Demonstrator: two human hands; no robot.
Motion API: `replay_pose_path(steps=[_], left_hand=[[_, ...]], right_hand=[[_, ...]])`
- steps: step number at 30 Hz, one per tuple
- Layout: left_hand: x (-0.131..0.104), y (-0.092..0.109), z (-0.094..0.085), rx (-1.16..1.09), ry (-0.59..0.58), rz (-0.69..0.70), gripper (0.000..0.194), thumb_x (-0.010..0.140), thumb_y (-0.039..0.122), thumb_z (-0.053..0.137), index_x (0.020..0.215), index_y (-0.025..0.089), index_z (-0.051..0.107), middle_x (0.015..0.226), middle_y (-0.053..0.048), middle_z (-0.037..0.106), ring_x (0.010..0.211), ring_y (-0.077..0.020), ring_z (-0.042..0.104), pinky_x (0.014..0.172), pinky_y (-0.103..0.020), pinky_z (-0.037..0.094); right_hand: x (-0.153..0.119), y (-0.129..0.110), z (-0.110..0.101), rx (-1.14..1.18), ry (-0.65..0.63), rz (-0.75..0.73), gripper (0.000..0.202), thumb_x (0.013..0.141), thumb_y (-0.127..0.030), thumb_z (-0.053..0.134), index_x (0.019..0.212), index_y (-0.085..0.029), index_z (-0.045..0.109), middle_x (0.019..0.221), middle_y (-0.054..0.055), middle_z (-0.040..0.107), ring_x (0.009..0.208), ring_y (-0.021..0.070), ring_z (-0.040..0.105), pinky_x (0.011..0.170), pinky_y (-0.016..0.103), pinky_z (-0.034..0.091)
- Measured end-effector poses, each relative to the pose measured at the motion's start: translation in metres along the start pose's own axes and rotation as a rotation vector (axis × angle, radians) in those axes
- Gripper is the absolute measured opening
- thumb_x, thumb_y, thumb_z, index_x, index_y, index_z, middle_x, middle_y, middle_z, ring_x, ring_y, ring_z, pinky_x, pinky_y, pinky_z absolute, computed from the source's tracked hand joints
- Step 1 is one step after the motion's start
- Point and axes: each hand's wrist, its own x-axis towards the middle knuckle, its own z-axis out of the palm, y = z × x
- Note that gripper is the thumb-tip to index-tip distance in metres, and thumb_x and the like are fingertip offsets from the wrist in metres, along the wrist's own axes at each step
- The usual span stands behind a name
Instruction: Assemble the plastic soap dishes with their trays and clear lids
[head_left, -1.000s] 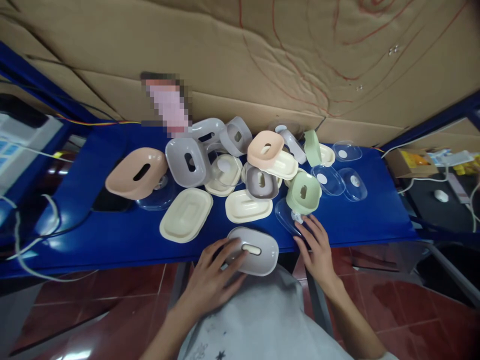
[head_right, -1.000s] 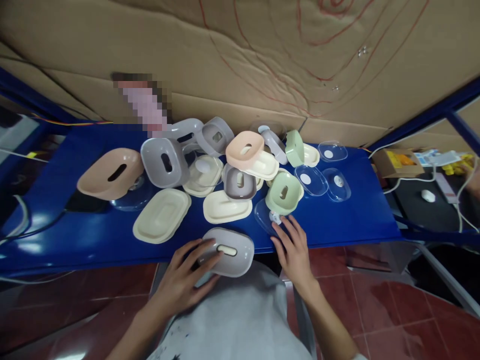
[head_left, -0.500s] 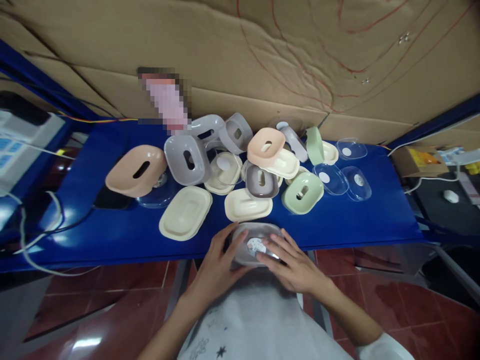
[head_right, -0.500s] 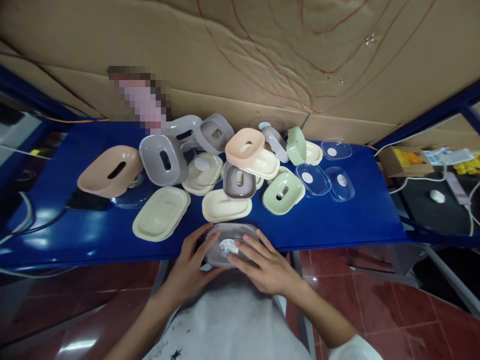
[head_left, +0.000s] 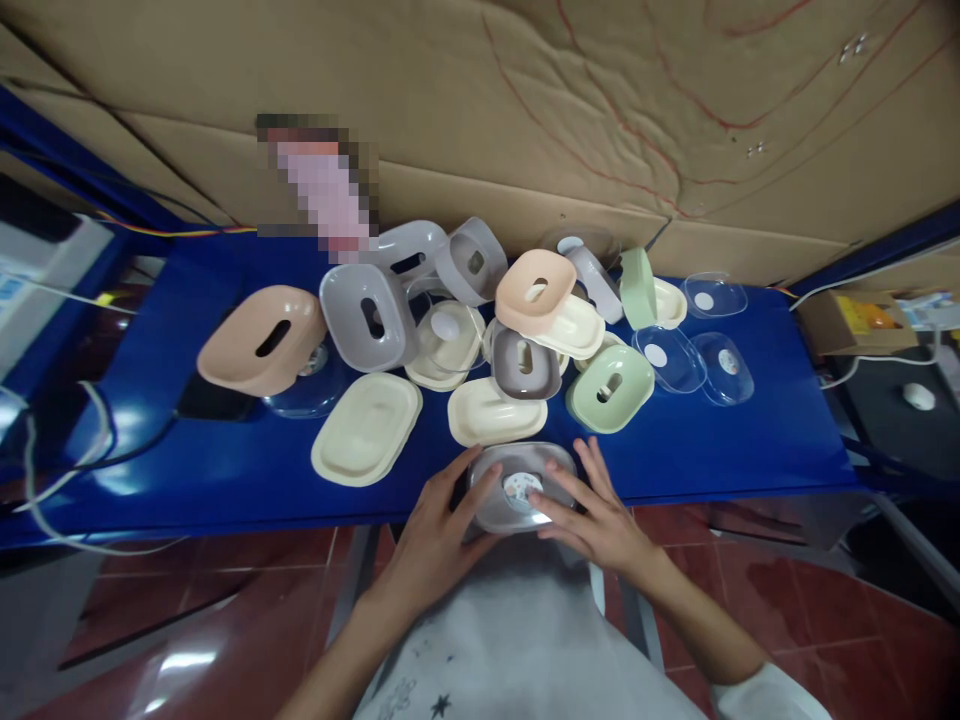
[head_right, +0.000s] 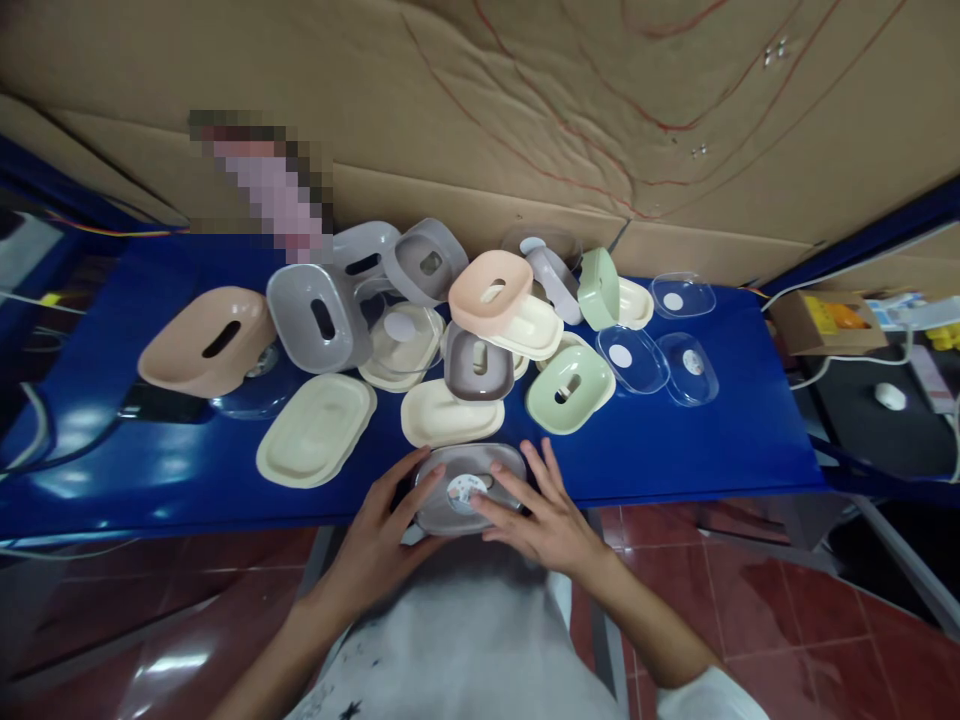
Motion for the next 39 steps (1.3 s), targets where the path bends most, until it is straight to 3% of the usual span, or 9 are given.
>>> replay_pose_path(steps=[6,11,15,19,26,29,32,34,39], left_hand=[[0.002,-0.003,0.000,-0.042,-0.014,-0.006,0.074,0.098,0.023,0.073,0.163,0.032,0.040,0.163,-0.019,0.043,0.147,-0.0388,0.051,0.111,-0.060,0.055],[0.001,-0.004,0.000,-0.129,-0.013,-0.047,0.074,0.099,0.021,0.070,0.164,0.036,0.038,0.164,-0.015,0.043,0.148,-0.0348,0.051,0.114,-0.056,0.056],[0.002,-0.004,0.001,-0.148,0.004,-0.073,0.078,0.099,0.030,0.073,0.166,0.035,0.034,0.163,-0.015,0.044,0.148,-0.0341,0.052,0.114,-0.055,0.056],[0.002,-0.003,0.001,-0.132,0.017,-0.055,0.075,0.100,0.025,0.070,0.166,0.037,0.035,0.163,-0.014,0.045,0.148,-0.0330,0.053,0.113,-0.053,0.057],[0.002,-0.003,0.003,-0.115,0.031,-0.044,0.070,0.100,0.028,0.071,0.162,0.033,0.040,0.162,-0.016,0.046,0.147,-0.0331,0.054,0.112,-0.053,0.058],[0.005,0.003,-0.001,-0.140,-0.011,0.012,0.070,0.103,0.030,0.067,0.165,0.031,0.034,0.166,-0.017,0.043,0.150,-0.0315,0.051,0.112,-0.051,0.058],[0.010,0.004,-0.010,-0.128,-0.003,0.071,0.071,0.104,0.028,0.066,0.166,0.029,0.031,0.168,-0.018,0.041,0.152,-0.0301,0.050,0.112,-0.047,0.058],[0.014,0.000,-0.018,-0.055,0.098,0.061,0.070,0.102,0.023,0.069,0.164,0.028,0.037,0.163,-0.017,0.047,0.148,-0.0301,0.053,0.111,-0.048,0.058],[0.030,-0.018,-0.024,0.185,0.214,0.005,0.054,0.097,0.013,0.072,0.148,0.021,0.056,0.145,-0.017,0.062,0.138,-0.0350,0.060,0.113,-0.057,0.053]], right_hand=[[-0.008,0.003,0.000,0.076,-0.034,0.038,0.073,0.096,-0.021,0.079,0.162,-0.024,0.047,0.174,0.011,0.035,0.163,0.0370,0.029,0.120,0.054,0.053],[-0.004,0.000,0.002,0.004,0.019,-0.040,0.072,0.095,-0.013,0.078,0.160,-0.026,0.050,0.177,0.008,0.028,0.162,0.0369,0.031,0.124,0.058,0.048],[-0.003,0.001,0.006,0.010,0.034,-0.029,0.063,0.100,-0.018,0.073,0.158,-0.032,0.053,0.171,0.005,0.043,0.159,0.0285,0.040,0.129,0.058,0.041],[-0.011,0.002,0.009,0.020,-0.011,-0.029,0.062,0.102,-0.015,0.069,0.159,-0.032,0.052,0.168,0.006,0.048,0.159,0.0287,0.039,0.129,0.059,0.040],[0.000,0.002,0.001,0.033,-0.079,0.082,0.070,0.097,-0.017,0.076,0.160,-0.035,0.050,0.179,0.008,0.024,0.165,0.0386,0.022,0.125,0.064,0.042],[-0.006,0.003,-0.008,0.095,-0.115,0.102,0.071,0.098,-0.012,0.070,0.162,-0.033,0.047,0.180,0.009,0.021,0.163,0.0393,0.028,0.121,0.059,0.049],[-0.037,0.004,-0.024,0.047,0.033,0.138,0.068,0.100,-0.017,0.067,0.163,-0.034,0.046,0.178,0.009,0.025,0.159,0.0410,0.036,0.116,0.062,0.053],[-0.069,0.011,-0.040,-0.135,0.207,0.253,0.072,0.098,-0.020,0.071,0.163,-0.036,0.045,0.177,0.010,0.030,0.156,0.0414,0.042,0.115,0.064,0.054],[-0.145,0.068,-0.090,-0.722,0.657,0.825,0.081,0.083,-0.050,0.089,0.152,-0.018,0.061,0.159,0.024,0.054,0.144,0.0480,0.055,0.115,0.067,0.048]])
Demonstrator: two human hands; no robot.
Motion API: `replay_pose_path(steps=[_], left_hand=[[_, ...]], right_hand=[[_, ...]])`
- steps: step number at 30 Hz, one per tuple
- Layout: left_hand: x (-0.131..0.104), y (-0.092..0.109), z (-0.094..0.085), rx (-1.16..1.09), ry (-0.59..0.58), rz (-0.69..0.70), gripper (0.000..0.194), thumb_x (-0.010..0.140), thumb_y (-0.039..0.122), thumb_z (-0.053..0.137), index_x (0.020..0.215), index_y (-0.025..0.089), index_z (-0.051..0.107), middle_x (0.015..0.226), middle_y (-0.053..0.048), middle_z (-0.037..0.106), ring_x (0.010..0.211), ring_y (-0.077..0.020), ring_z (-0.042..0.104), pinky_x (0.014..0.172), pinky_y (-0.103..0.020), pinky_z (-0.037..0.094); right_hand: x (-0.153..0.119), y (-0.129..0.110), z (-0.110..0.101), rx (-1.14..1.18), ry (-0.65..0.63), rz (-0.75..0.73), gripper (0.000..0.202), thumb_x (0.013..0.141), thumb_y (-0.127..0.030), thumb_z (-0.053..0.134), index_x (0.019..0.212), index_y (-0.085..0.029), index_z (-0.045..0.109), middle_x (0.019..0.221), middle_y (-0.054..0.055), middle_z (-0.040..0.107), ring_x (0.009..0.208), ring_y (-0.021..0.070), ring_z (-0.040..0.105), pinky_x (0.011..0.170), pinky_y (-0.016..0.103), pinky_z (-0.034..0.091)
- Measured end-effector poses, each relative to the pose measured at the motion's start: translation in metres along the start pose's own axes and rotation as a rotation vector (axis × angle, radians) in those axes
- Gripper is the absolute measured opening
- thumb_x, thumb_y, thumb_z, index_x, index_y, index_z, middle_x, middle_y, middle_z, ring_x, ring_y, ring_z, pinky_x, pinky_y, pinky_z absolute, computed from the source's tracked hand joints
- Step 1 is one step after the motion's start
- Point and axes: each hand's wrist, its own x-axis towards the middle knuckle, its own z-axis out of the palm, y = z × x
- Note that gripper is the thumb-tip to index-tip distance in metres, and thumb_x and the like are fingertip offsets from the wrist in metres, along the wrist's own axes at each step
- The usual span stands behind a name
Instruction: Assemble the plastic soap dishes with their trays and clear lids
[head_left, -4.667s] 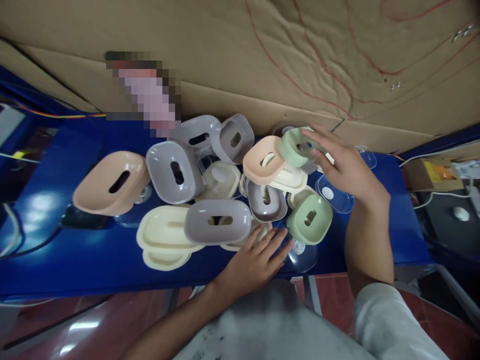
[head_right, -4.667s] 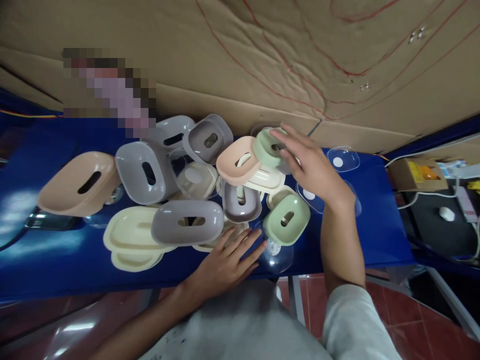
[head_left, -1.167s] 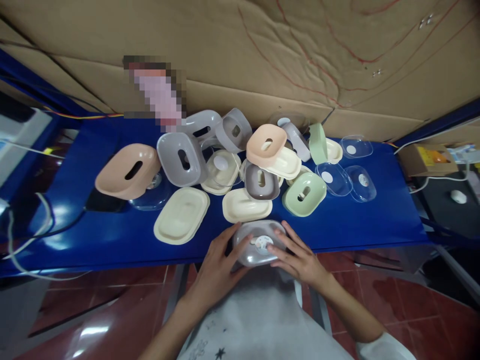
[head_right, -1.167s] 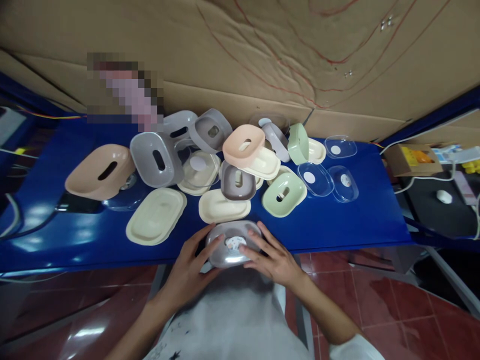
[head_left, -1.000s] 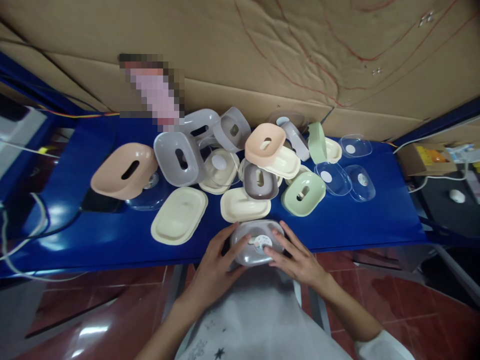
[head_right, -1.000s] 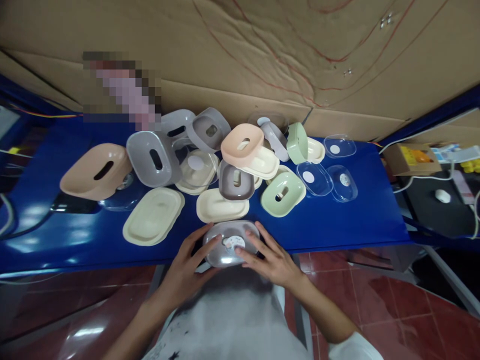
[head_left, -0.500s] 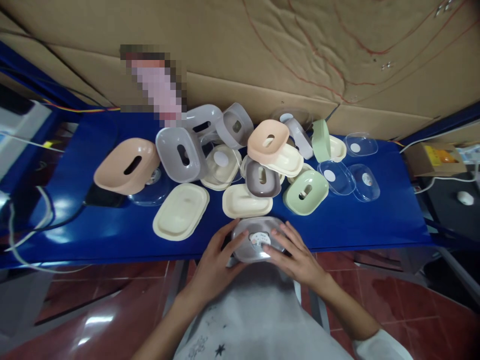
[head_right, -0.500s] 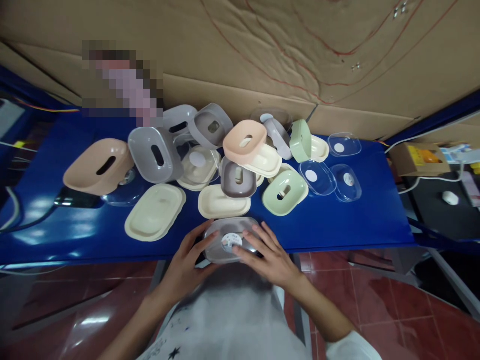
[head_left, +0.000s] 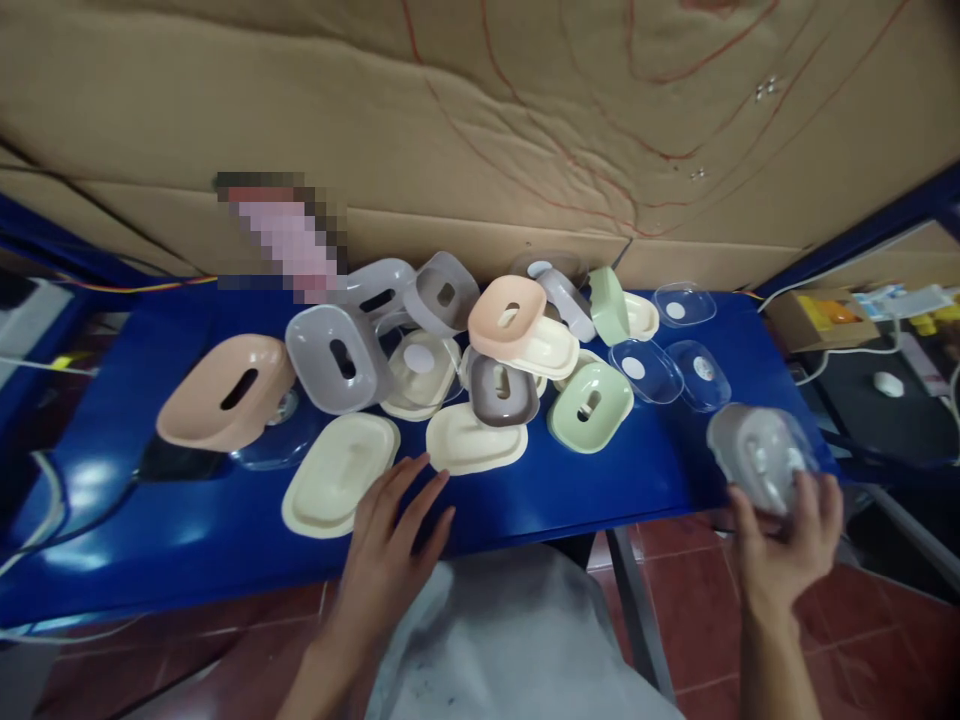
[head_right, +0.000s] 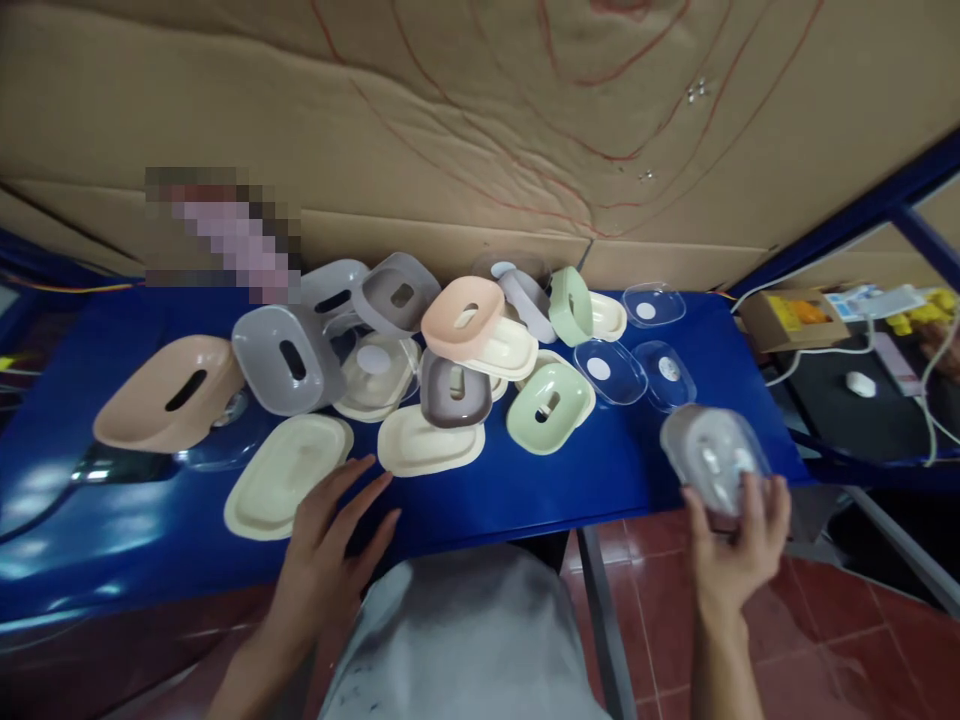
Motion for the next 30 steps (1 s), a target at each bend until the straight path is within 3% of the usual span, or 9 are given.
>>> replay_pose_path(steps=[4,8,12,15,18,20,23,28,30], left_hand=[[0.011,0.006,0.012,0.050,-0.057,0.093,0.047,0.098,0.015,0.070,0.144,0.022,0.060,0.146,-0.016,0.063,0.138,-0.0349,0.060,0.116,-0.058,0.048],[0.014,0.016,0.017,0.056,-0.152,0.096,0.042,0.102,0.018,0.065,0.144,0.024,0.061,0.150,-0.014,0.062,0.141,-0.0334,0.058,0.120,-0.058,0.042],[0.012,0.015,0.019,0.027,-0.126,0.065,0.036,0.103,0.015,0.063,0.138,0.023,0.064,0.144,-0.013,0.067,0.137,-0.0300,0.061,0.121,-0.055,0.041],[0.012,0.012,0.019,0.016,-0.077,0.049,0.032,0.101,0.011,0.064,0.131,0.022,0.067,0.132,-0.011,0.072,0.126,-0.0275,0.068,0.118,-0.052,0.045],[0.011,0.011,0.015,0.026,-0.083,0.064,0.032,0.100,0.010,0.065,0.129,0.022,0.067,0.117,-0.008,0.076,0.108,-0.0240,0.073,0.109,-0.048,0.049],[0.008,0.012,0.011,0.020,-0.110,0.101,0.031,0.099,0.009,0.065,0.127,0.022,0.068,0.110,-0.006,0.076,0.101,-0.0224,0.073,0.104,-0.046,0.051],[0.000,0.017,0.009,-0.011,-0.136,0.144,0.032,0.098,0.008,0.067,0.126,0.022,0.068,0.111,-0.007,0.073,0.101,-0.0219,0.072,0.099,-0.044,0.054],[-0.010,0.021,0.015,-0.023,0.000,0.044,0.045,0.094,0.015,0.077,0.136,0.027,0.065,0.151,-0.016,0.050,0.132,-0.0315,0.062,0.100,-0.044,0.061],[-0.007,0.018,0.015,-0.018,-0.025,0.046,0.050,0.093,0.017,0.078,0.140,0.027,0.063,0.162,-0.018,0.040,0.142,-0.0357,0.056,0.106,-0.049,0.060]], right_hand=[[0.032,0.061,0.027,-0.099,-0.042,0.243,0.083,0.081,-0.073,0.079,0.144,-0.020,0.069,0.154,0.024,0.057,0.140,0.0486,0.058,0.113,0.062,0.048],[0.057,0.063,0.055,-0.114,-0.148,0.204,0.084,0.089,-0.072,0.070,0.149,-0.014,0.063,0.160,0.031,0.046,0.147,0.0562,0.045,0.112,0.074,0.040],[0.065,-0.007,0.067,-0.028,-0.215,-0.104,0.070,0.102,-0.050,0.064,0.162,-0.018,0.047,0.170,0.027,0.036,0.161,0.0508,0.025,0.119,0.075,0.032],[0.063,-0.076,0.071,0.161,-0.447,-0.485,0.057,0.105,-0.035,0.063,0.160,-0.030,0.047,0.167,0.016,0.047,0.160,0.0399,0.033,0.124,0.068,0.030],[0.063,-0.123,0.069,0.303,-0.628,-0.684,0.042,0.108,-0.028,0.061,0.149,-0.033,0.059,0.151,0.009,0.065,0.152,0.0332,0.049,0.129,0.067,0.019],[0.062,-0.137,0.062,0.414,-0.696,-0.721,0.035,0.108,-0.027,0.062,0.142,-0.032,0.064,0.135,0.007,0.075,0.139,0.0299,0.062,0.129,0.066,0.019],[0.052,-0.151,0.046,0.559,-0.686,-0.695,0.034,0.104,-0.026,0.069,0.137,-0.030,0.068,0.115,0.004,0.080,0.117,0.0254,0.073,0.124,0.058,0.032],[0.020,-0.191,0.032,0.655,-0.674,-0.723,0.027,0.105,-0.027,0.068,0.131,-0.029,0.071,0.105,0.002,0.080,0.106,0.0208,0.073,0.117,0.047,0.043],[0.009,-0.210,0.035,0.649,-0.679,-0.767,0.023,0.108,-0.025,0.063,0.128,-0.027,0.073,0.112,0.002,0.081,0.111,0.0193,0.071,0.117,0.044,0.043]])
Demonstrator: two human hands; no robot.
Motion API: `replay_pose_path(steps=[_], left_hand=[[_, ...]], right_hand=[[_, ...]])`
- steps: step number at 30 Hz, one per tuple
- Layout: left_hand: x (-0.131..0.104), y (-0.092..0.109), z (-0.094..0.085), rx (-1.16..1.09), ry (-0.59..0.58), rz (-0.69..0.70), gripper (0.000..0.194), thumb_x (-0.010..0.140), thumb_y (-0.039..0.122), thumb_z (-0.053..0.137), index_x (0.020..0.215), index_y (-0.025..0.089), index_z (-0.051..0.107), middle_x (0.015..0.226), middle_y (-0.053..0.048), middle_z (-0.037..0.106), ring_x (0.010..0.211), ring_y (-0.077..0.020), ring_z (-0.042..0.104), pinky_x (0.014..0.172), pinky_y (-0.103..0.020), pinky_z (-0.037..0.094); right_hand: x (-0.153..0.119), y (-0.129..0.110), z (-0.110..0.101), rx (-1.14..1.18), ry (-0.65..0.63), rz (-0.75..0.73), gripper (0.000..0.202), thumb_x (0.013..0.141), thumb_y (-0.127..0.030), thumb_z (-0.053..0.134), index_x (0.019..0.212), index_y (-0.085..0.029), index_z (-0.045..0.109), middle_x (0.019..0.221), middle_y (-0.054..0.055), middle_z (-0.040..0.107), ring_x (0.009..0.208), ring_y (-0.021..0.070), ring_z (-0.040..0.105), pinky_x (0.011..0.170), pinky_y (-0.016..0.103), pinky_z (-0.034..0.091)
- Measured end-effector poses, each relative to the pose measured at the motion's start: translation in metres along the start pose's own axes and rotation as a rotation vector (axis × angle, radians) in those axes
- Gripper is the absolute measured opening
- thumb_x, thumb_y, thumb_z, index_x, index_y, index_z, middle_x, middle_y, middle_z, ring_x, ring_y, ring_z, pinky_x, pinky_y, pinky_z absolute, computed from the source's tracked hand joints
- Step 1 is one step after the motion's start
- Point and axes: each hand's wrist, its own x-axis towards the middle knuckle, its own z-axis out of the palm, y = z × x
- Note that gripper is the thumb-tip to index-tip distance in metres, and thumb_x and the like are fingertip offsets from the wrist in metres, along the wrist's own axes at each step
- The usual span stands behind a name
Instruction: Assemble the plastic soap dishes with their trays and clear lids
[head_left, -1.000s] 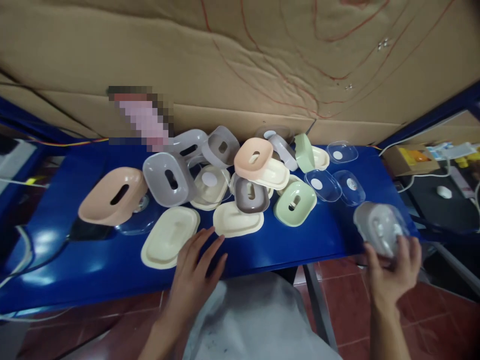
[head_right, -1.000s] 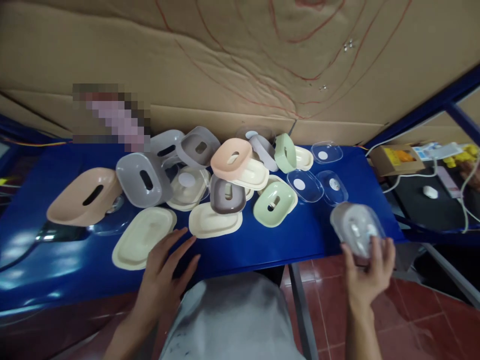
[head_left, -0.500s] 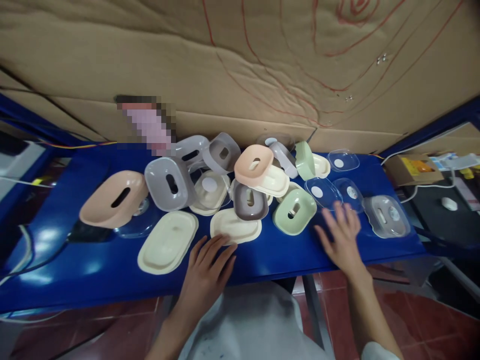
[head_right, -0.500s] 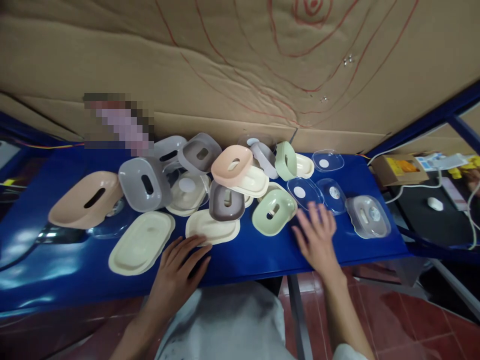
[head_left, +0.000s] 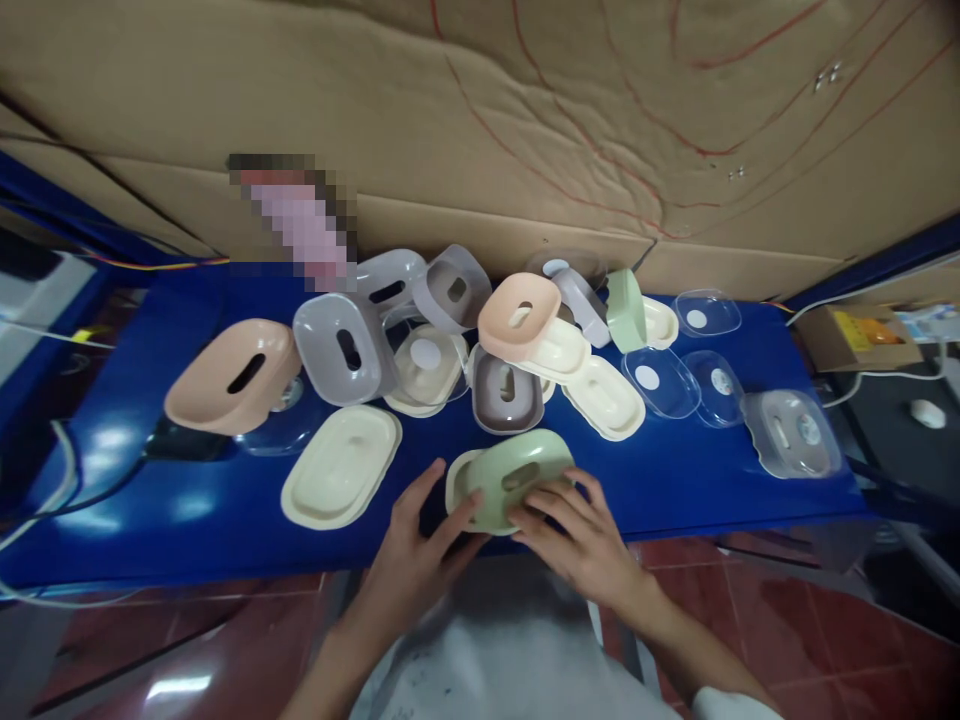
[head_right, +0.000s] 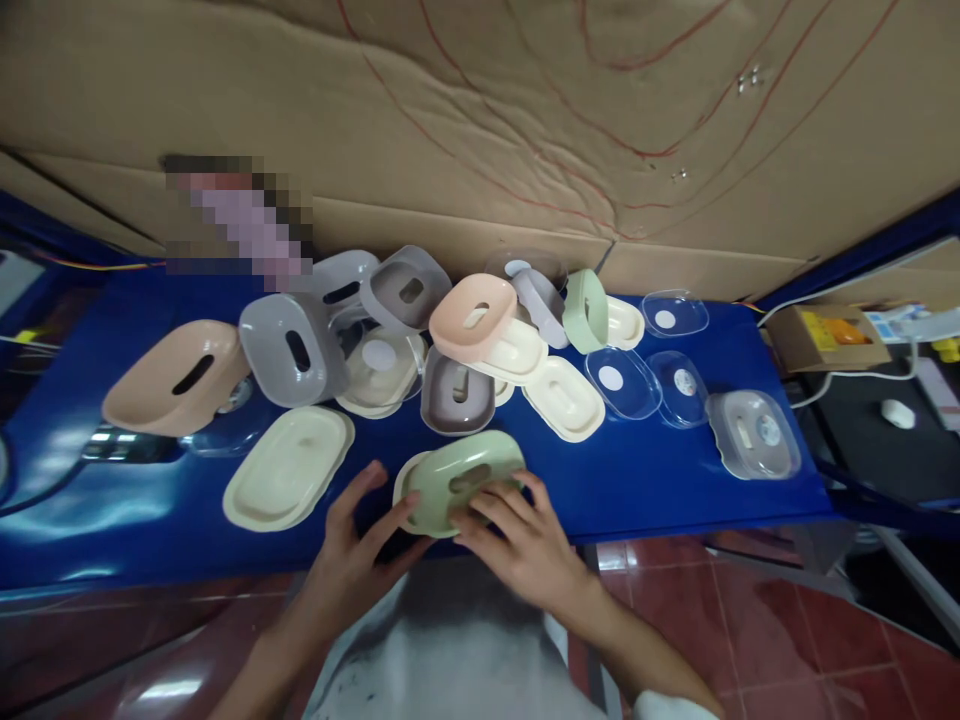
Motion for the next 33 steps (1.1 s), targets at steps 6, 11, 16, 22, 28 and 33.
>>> replay_pose_path(steps=[6,11,16,22,28,33], left_hand=[[0.007,-0.015,-0.009,0.032,-0.167,0.139,0.052,0.100,0.018,0.070,0.150,0.021,0.057,0.157,-0.015,0.057,0.153,-0.0358,0.046,0.118,-0.054,0.052],[0.004,-0.020,-0.008,-0.023,-0.173,0.113,0.050,0.101,0.018,0.067,0.150,0.019,0.057,0.161,-0.017,0.054,0.157,-0.0364,0.041,0.117,-0.055,0.054],[0.006,-0.020,-0.006,-0.039,-0.190,0.088,0.051,0.100,0.018,0.068,0.150,0.023,0.058,0.161,-0.015,0.054,0.156,-0.0371,0.044,0.116,-0.058,0.055],[0.008,-0.018,-0.007,-0.050,-0.176,0.066,0.052,0.101,0.025,0.069,0.151,0.022,0.057,0.164,-0.019,0.047,0.155,-0.0396,0.043,0.113,-0.059,0.056],[0.006,-0.019,-0.010,-0.143,-0.133,0.003,0.050,0.099,0.024,0.072,0.147,0.023,0.058,0.168,-0.020,0.037,0.156,-0.0408,0.041,0.116,-0.061,0.053],[0.006,-0.020,-0.008,-0.164,-0.121,-0.023,0.046,0.098,0.025,0.072,0.143,0.024,0.061,0.167,-0.018,0.040,0.156,-0.0390,0.043,0.118,-0.058,0.052]], right_hand=[[0.012,-0.014,0.029,-0.041,-0.134,-0.126,0.034,0.110,-0.017,0.054,0.140,-0.024,0.068,0.142,0.004,0.072,0.133,0.0178,0.062,0.107,0.036,0.051],[0.009,0.010,0.008,0.033,-0.024,-0.129,0.034,0.109,-0.018,0.055,0.139,-0.025,0.069,0.136,0.002,0.076,0.129,0.0168,0.066,0.111,0.035,0.049],[0.014,0.034,-0.018,0.000,0.104,0.110,0.060,0.104,-0.012,0.055,0.160,-0.034,0.049,0.144,0.006,0.071,0.133,0.0263,0.066,0.114,0.050,0.047],[0.044,0.026,-0.001,-0.064,-0.016,0.020,0.052,0.107,-0.015,0.053,0.158,-0.026,0.050,0.157,0.010,0.060,0.144,0.0260,0.056,0.119,0.048,0.041],[0.068,0.014,-0.004,-0.076,0.012,-0.002,0.047,0.109,-0.022,0.054,0.156,-0.025,0.051,0.156,0.010,0.061,0.144,0.0274,0.055,0.118,0.048,0.041],[0.130,0.005,0.015,-0.125,-0.081,-0.023,0.040,0.108,-0.030,0.060,0.147,-0.022,0.061,0.153,0.010,0.063,0.145,0.0296,0.055,0.121,0.051,0.039]])
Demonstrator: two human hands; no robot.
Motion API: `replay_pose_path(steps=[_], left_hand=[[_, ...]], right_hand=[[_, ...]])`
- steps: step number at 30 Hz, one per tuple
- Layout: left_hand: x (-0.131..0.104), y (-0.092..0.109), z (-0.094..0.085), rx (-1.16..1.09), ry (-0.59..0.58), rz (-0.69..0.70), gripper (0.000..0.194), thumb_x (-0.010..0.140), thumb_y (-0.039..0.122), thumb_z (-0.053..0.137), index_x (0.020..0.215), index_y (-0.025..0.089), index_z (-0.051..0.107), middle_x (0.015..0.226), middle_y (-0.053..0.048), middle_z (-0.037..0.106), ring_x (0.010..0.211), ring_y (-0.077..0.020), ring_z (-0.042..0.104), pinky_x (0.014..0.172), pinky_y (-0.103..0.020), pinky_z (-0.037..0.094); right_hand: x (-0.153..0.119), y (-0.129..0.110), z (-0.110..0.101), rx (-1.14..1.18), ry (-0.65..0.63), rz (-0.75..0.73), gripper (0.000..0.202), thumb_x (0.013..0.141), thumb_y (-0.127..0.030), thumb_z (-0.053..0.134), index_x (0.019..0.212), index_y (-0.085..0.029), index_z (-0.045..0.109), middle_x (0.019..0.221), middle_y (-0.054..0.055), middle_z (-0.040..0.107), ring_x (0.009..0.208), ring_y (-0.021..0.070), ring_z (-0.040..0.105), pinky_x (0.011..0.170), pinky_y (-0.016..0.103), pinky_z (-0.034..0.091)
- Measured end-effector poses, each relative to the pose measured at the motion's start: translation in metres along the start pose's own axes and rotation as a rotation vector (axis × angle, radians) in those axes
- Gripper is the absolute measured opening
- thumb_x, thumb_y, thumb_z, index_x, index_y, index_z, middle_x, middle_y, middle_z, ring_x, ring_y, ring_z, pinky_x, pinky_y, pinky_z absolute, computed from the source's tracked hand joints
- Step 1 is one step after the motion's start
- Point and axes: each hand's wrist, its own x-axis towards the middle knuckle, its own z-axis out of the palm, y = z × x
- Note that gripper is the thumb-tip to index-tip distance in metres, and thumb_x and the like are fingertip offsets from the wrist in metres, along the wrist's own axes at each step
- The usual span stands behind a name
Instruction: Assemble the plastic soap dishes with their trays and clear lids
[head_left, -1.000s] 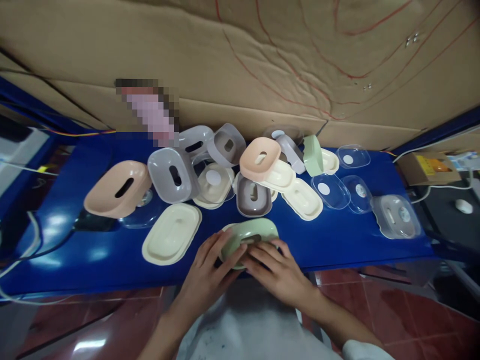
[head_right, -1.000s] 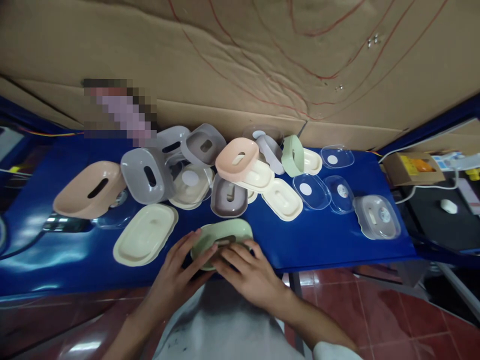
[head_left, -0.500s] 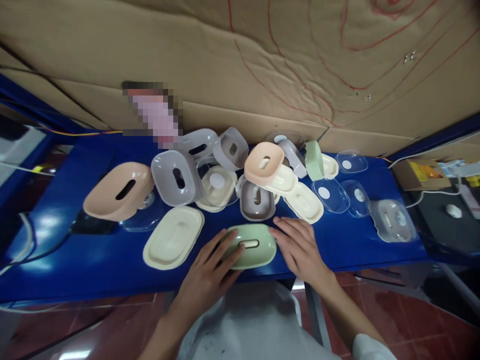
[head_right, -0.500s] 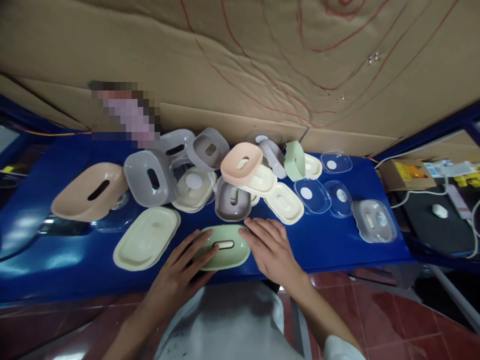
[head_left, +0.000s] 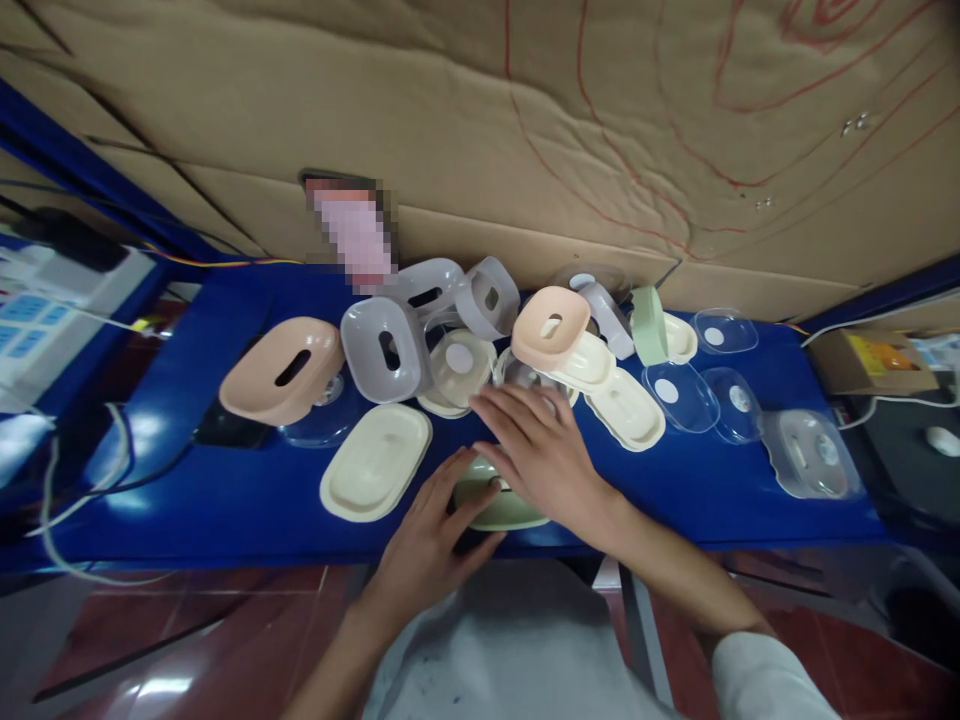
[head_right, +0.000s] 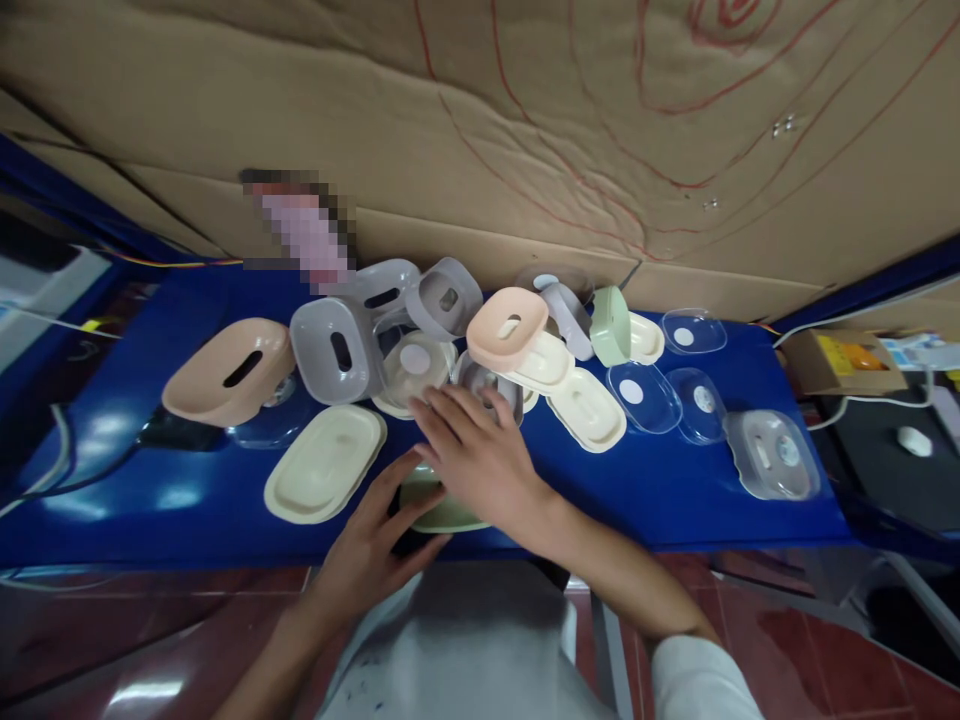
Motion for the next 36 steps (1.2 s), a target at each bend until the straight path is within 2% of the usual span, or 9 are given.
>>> replay_pose_path(steps=[3,6,12,17,19,23,27,31,36], left_hand=[[-0.002,0.000,0.000,-0.029,0.000,-0.033,0.049,0.099,0.029,0.072,0.145,0.024,0.057,0.165,-0.018,0.044,0.153,-0.0370,0.048,0.117,-0.056,0.054],[-0.006,-0.001,0.002,-0.086,0.026,-0.108,0.069,0.099,0.032,0.074,0.160,0.027,0.040,0.165,-0.019,0.046,0.151,-0.0346,0.051,0.115,-0.054,0.056],[-0.009,-0.004,0.006,-0.146,0.104,-0.146,0.100,0.094,0.034,0.081,0.169,0.029,0.016,0.168,-0.023,0.040,0.157,-0.0358,0.043,0.118,-0.058,0.052],[-0.006,-0.005,0.003,-0.114,0.059,-0.045,0.091,0.096,0.028,0.078,0.169,0.033,0.022,0.172,-0.020,0.032,0.158,-0.0347,0.041,0.117,-0.054,0.055],[-0.006,-0.005,0.001,-0.084,0.009,-0.043,0.081,0.098,0.030,0.076,0.165,0.034,0.032,0.173,-0.017,0.033,0.157,-0.0350,0.043,0.116,-0.054,0.055],[-0.008,-0.004,0.000,-0.079,0.011,-0.067,0.072,0.097,0.033,0.077,0.159,0.029,0.042,0.170,-0.018,0.037,0.154,-0.0355,0.048,0.116,-0.053,0.055],[-0.010,-0.005,0.003,-0.097,0.050,-0.079,0.062,0.096,0.028,0.077,0.151,0.025,0.048,0.167,-0.018,0.041,0.153,-0.0338,0.049,0.117,-0.050,0.056],[-0.012,-0.007,0.006,-0.101,0.055,-0.076,0.060,0.095,0.028,0.078,0.148,0.026,0.049,0.164,-0.017,0.044,0.151,-0.0341,0.051,0.116,-0.050,0.056],[-0.011,-0.009,0.009,-0.106,0.031,-0.131,0.058,0.095,0.028,0.077,0.147,0.028,0.051,0.164,-0.016,0.044,0.150,-0.0340,0.052,0.117,-0.052,0.055]], right_hand=[[0.039,0.005,0.016,0.046,-0.086,0.038,0.014,0.105,-0.022,0.064,0.115,-0.019,0.074,0.134,0.012,0.075,0.142,0.0339,0.057,0.123,0.061,0.034],[0.040,0.010,0.007,0.351,0.026,0.141,0.013,0.108,-0.022,0.059,0.103,-0.021,0.070,0.112,0.008,0.080,0.126,0.0278,0.069,0.118,0.055,0.044],[-0.056,0.009,-0.036,1.080,0.314,0.650,0.023,0.113,-0.039,0.048,0.123,-0.026,0.064,0.091,0.002,0.077,0.083,0.0199,0.078,0.068,0.032,0.064],[-0.108,-0.011,-0.011,0.854,0.425,0.801,0.030,0.112,-0.033,0.049,0.139,-0.028,0.060,0.098,0.005,0.079,0.081,0.0204,0.079,0.068,0.033,0.066],[-0.114,-0.019,0.002,0.615,0.378,0.761,0.034,0.112,-0.030,0.048,0.143,-0.029,0.062,0.126,0.010,0.076,0.111,0.0244,0.077,0.091,0.040,0.067],[-0.120,-0.023,0.012,0.435,0.183,0.570,0.050,0.113,-0.024,0.042,0.161,-0.032,0.048,0.170,0.008,0.044,0.157,0.0281,0.043,0.123,0.052,0.049],[-0.122,-0.015,0.013,0.413,0.023,0.306,0.061,0.112,-0.019,0.040,0.170,-0.037,0.030,0.178,0.004,0.027,0.163,0.0254,0.032,0.127,0.051,0.044],[-0.115,-0.001,0.007,0.276,-0.158,-0.019,0.070,0.107,-0.041,0.062,0.170,-0.035,0.030,0.178,0.007,0.026,0.166,0.0345,0.021,0.128,0.064,0.037],[-0.097,0.026,-0.011,0.197,-0.255,-0.154,0.070,0.105,-0.034,0.066,0.169,-0.030,0.035,0.178,0.007,0.027,0.166,0.0328,0.019,0.128,0.055,0.042]])
